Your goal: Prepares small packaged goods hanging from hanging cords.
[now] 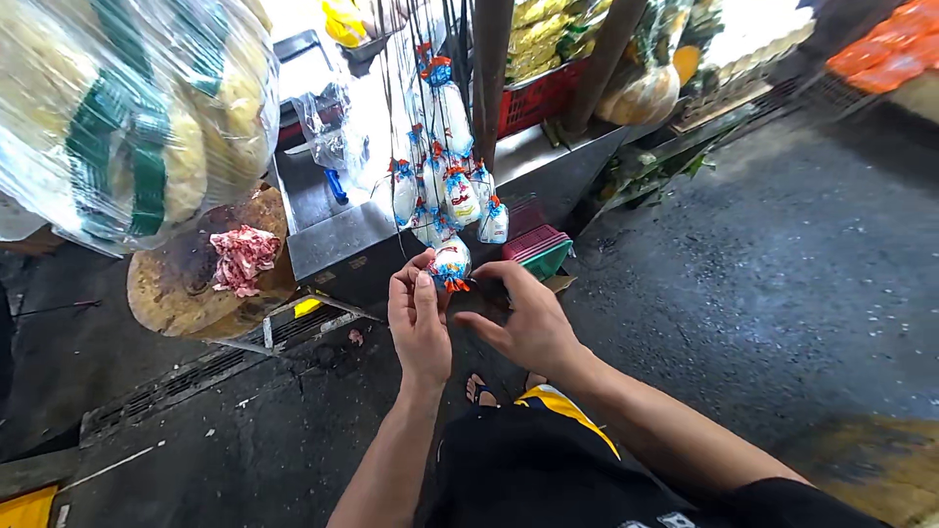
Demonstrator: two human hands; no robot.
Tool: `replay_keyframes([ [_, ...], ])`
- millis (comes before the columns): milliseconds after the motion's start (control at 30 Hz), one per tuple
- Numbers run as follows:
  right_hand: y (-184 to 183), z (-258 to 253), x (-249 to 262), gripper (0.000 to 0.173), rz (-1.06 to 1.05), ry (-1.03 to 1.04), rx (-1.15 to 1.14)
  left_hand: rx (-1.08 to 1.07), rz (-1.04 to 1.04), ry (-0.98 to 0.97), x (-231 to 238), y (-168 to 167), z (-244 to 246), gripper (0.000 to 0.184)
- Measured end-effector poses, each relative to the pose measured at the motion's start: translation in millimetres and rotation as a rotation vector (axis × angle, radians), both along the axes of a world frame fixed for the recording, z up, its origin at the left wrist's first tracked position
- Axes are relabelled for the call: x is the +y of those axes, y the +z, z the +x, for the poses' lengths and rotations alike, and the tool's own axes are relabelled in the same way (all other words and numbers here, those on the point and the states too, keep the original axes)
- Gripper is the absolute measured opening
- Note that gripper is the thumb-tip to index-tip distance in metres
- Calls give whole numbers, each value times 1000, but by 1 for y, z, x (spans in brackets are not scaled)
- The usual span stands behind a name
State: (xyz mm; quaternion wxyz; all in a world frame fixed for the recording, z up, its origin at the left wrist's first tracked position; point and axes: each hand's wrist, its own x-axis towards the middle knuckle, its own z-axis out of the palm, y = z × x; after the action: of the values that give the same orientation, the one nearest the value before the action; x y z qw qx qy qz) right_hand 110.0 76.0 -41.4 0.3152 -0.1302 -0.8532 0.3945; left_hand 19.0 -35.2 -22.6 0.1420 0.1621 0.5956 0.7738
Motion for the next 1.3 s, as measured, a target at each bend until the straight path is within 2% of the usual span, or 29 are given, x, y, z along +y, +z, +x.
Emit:
replay_keyframes([
  [67, 9, -7, 1, 41, -174, 83, -181, 125, -62, -2, 4, -6, 3, 20],
  [133, 7, -11, 4, 23, -223, 149, -158, 218, -72, 3, 5, -9, 2, 19],
  [167, 3, -12, 5, 19, -218, 184, -105, 227, -67, 5, 5, -9, 1, 19],
  [233, 1, -8, 10, 19, -226, 319, -47, 207, -55, 11, 4, -7, -1, 18],
  [300, -1, -1, 14, 26, -312, 479, -28, 189, -13, 0, 1, -4, -4, 18],
  [500, -8, 20, 36, 34, -838, 791, 39, 275, 115, -64, -7, -1, -10, 16],
  [567, -4, 24, 45, 34, -931, 831, 42, 322, 141, -90, -7, 1, -9, 15],
  [633, 2, 30, 54, 31, -789, 768, -31, 357, 156, -102, -6, 4, -8, 14],
  [700, 12, 35, 65, 30, -342, 557, -222, 380, 158, -111, -5, 5, -8, 14],
  [733, 15, 36, 70, 44, -170, 456, -289, 394, 151, -110, -5, 6, -9, 14],
  [800, 19, 35, 76, 71, -110, 387, -257, 425, 129, -111, -5, 6, -10, 15],
  [900, 24, 27, 71, 80, -323, 559, -130, 458, 98, -124, -3, 3, -12, 15],
  [1000, 16, 10, 57, 82, -535, 703, -160, 467, 86, -156, 0, 2, -14, 14],
  [1067, 5, -2, 51, 72, -705, 762, -127, 491, 61, -163, 1, 1, -15, 16],
  [1200, 1, -11, 39, 39, -1054, 865, -17, 529, 34, -153, -3, 3, -18, 19],
  [1300, 7, -5, 33, 34, -1126, 823, 26, 480, 53, -145, -6, 3, -22, 15],
])
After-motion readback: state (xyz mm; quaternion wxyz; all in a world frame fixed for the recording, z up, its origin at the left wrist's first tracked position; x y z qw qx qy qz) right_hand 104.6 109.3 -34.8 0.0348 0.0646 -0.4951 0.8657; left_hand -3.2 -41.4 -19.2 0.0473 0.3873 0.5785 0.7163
